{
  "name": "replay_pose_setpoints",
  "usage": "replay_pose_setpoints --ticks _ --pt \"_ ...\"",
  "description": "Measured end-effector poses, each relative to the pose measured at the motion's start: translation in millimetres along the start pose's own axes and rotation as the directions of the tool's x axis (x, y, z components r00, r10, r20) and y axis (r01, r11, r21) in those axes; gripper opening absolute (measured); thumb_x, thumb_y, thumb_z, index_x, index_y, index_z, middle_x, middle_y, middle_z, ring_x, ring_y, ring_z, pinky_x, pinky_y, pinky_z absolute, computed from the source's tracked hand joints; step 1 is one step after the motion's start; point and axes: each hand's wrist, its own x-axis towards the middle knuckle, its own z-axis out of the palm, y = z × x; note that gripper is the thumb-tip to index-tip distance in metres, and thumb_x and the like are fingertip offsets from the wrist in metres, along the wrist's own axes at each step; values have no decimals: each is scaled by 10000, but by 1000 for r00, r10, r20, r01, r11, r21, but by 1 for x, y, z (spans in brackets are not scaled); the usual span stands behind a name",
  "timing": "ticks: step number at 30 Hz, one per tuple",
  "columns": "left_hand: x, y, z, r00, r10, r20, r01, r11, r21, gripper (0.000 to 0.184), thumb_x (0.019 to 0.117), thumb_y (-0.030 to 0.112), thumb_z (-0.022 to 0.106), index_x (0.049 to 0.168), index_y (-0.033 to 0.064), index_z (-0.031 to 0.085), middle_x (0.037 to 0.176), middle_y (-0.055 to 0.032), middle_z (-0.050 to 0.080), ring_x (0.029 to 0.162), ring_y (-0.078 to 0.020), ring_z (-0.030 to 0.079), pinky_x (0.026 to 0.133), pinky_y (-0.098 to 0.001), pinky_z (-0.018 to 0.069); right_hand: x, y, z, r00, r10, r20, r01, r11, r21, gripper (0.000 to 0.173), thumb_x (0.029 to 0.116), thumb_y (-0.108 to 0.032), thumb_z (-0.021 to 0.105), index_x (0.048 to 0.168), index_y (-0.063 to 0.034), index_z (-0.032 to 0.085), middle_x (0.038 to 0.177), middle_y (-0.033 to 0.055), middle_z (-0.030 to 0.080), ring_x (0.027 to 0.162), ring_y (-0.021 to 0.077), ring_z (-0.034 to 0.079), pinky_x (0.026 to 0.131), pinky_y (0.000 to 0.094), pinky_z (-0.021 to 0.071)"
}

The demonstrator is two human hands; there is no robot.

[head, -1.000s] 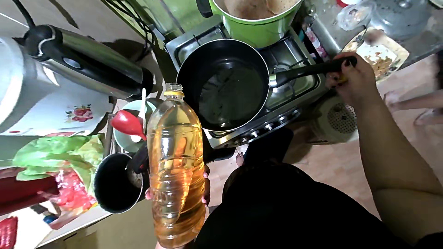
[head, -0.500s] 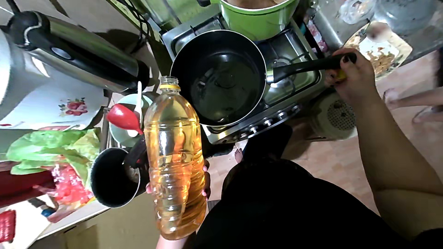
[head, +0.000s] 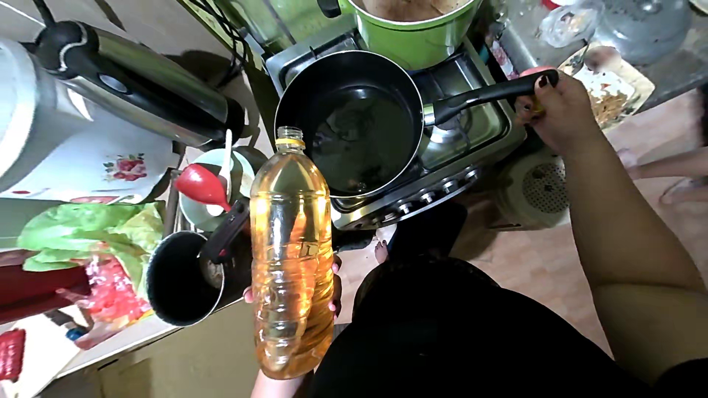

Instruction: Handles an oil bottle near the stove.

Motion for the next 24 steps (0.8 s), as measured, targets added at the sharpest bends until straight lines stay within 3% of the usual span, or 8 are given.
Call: replay_pose_setpoints --ticks 3,8,11,14,16,20,22,24 --pt "1 -2 -16 993 -44 111 50 997 -50 967 739 741 707 1320 -22 579 1095 -197 685 779 -263 719 633 -374 623 -4 -5 -2 998 56 -22 -56 998 1 249 1090 -269 373 1273 -190 523 765 -116 522 607 22 517 603 223 500" --pt "-3 -7 24 980 119 -157 -102 989 112 952 742 765 684 1350 38 589 1070 -183 679 679 -233 680 510 -329 573 -25 -9 -9 973 153 -173 -159 987 -23 331 1103 -296 281 1373 -169 424 785 -105 551 595 36 526 585 237 506" --pt "-4 -8 24 985 97 -143 -90 995 50 973 738 745 703 1415 63 548 1112 -171 672 715 -235 685 542 -333 579 -43 -8 -10 922 196 -335 -195 980 37 318 1133 -314 228 1260 -168 479 828 -105 563 622 24 530 605 226 505" --pt "-6 -8 28 987 80 -140 -72 996 61 919 745 738 700 1348 52 599 1109 -166 684 720 -221 694 559 -316 587 -65 -9 -7 858 259 -444 -247 965 86 119 1056 -162 394 1157 -179 455 926 -89 562 683 16 537 652 222 508" --pt "-10 -6 22 991 47 -122 -42 998 49 914 748 730 706 1338 39 599 1118 -173 681 745 -234 699 579 -331 596 -85 -7 -5 843 284 -457 -295 954 48 285 958 -69 505 1222 -146 431 1036 -54 520 770 17 556 720 229 533" --pt "-10 -1 15 993 -25 -119 27 1000 16 947 670 737 751 1250 -3 641 1020 -188 698 693 -265 707 546 -365 603 -124 3 -6 845 311 -436 -353 935 -17 365 992 -98 551 1337 -117 433 1061 -38 528 820 21 585 784 260 557" --pt "-13 -1 22 987 12 -158 -2 998 67 935 695 757 715 1285 38 624 1080 -181 682 691 -246 683 531 -336 574 -136 5 -7 856 322 -404 -371 927 -47 431 1020 -128 524 1440 -93 434 1106 -24 531 864 29 589 815 268 554" --pt "-16 -1 13 993 -16 -117 16 1000 -5 924 698 727 743 1304 40 625 1117 -193 684 729 -265 703 568 -363 599 -146 5 -4 871 320 -373 -359 933 -38 438 1034 -136 511 1467 -108 452 1145 -25 551 899 34 606 837 262 561"
